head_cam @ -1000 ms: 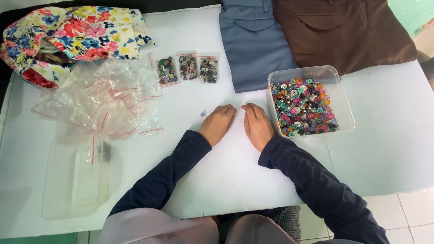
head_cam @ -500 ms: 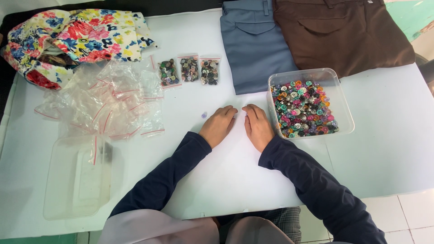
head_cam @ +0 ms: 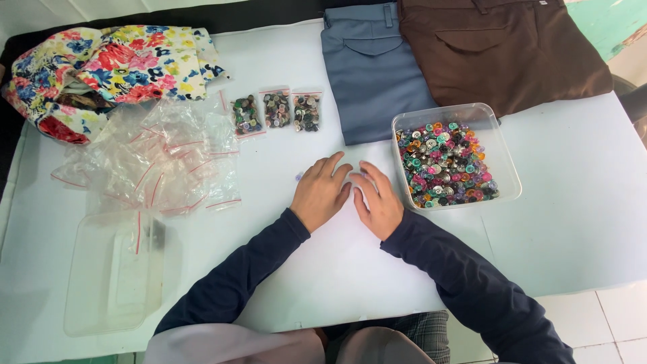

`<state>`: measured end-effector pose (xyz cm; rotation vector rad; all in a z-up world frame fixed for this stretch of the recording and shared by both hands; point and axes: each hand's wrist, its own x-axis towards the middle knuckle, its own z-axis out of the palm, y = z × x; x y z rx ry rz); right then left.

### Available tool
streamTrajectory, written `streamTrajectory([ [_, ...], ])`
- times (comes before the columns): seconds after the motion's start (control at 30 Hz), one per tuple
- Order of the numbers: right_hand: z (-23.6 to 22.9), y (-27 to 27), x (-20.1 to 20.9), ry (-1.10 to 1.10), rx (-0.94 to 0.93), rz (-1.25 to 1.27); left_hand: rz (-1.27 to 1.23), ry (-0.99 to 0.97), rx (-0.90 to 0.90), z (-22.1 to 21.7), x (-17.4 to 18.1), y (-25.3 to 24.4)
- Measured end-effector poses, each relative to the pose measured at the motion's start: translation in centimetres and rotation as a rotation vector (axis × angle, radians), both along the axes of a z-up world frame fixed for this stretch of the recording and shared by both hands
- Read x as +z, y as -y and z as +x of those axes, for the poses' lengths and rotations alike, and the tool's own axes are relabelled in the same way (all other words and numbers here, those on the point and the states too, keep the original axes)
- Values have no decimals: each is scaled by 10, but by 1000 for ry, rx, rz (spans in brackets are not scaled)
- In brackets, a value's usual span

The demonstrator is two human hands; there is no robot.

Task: Sorting colorful buttons from a container and placing them into small plastic bags.

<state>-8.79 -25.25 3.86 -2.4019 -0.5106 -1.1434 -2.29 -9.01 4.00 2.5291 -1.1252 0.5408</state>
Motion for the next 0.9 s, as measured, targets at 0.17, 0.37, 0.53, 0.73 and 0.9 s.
streamTrajectory([
  [0.17, -27, 28, 6, 219, -13, 40, -130, 74, -99, -7, 54, 17],
  [0.37, -12, 150, 36, -171, -295, -99, -169, -57, -304, -7, 66, 84],
  [0.53, -25, 217, 33, -910, -322, -61, 23, -270, -384, 6, 14, 154],
  [0.73, -20, 219, 5, -1088, -328, -68, 125, -377, -242, 14, 2, 182],
  [0.9, -15, 215, -16, -1037, -399, -105, 146, -337, -249, 16, 7, 179],
])
